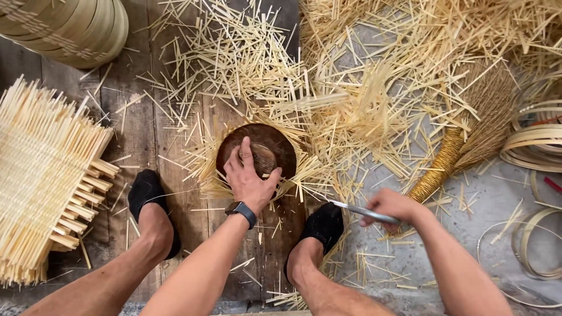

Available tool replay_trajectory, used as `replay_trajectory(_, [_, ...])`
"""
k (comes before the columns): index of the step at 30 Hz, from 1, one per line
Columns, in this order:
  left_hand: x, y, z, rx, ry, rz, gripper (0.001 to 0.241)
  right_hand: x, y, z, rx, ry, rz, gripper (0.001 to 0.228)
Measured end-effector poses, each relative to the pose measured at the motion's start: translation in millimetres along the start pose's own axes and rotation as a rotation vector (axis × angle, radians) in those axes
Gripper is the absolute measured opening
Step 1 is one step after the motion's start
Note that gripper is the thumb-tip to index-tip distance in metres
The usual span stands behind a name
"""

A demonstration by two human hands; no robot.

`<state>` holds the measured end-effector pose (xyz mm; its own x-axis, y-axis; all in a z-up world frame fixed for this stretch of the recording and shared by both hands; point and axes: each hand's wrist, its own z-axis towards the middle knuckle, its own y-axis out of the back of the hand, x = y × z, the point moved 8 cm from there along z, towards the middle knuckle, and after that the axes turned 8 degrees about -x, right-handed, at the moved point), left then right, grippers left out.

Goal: The person sits on a low stool in a bamboo workshop and assembles woven bamboo steamer lids. They press a round woven bamboo mat into a wooden form, fit a bamboo rim ring around it, trim the excess strip ends with scissors, and stack the finished lids on top of a pile of completed lids.

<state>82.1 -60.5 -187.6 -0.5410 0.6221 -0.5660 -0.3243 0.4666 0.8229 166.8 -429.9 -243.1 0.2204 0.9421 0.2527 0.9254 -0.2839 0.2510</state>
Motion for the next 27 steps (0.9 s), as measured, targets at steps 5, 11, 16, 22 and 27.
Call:
replay_trajectory(5, [5, 5, 1, -0.006, 0.083, -0.143, 0.112, 23, 91, 47, -0.319, -0.068, 0.05, 0.023])
replay_trajectory(11, [-2, 5, 8, 0.058, 0.277, -0.044, 0.114, 21, 193, 11, -0.87, -0.099, 0.562, 0.028])
replay_trajectory(16, [-3, 13, 18, 0.066, 0.151, -0.093, 0.102, -13, 84, 43, -0.619, -0.113, 0.335, 0.044])
replay_trajectory(22, [-30, 14, 2, 0.247, -0.251, -0.078, 0.095, -41, -40, 22, -0.629, 0.069, 0.209, 0.053])
replay_trajectory(27, [-32, 10, 12, 0.432, -0.37, 0.04, 0.098, -2, -30, -19, -0.679, 0.097, 0.369, 0.041])
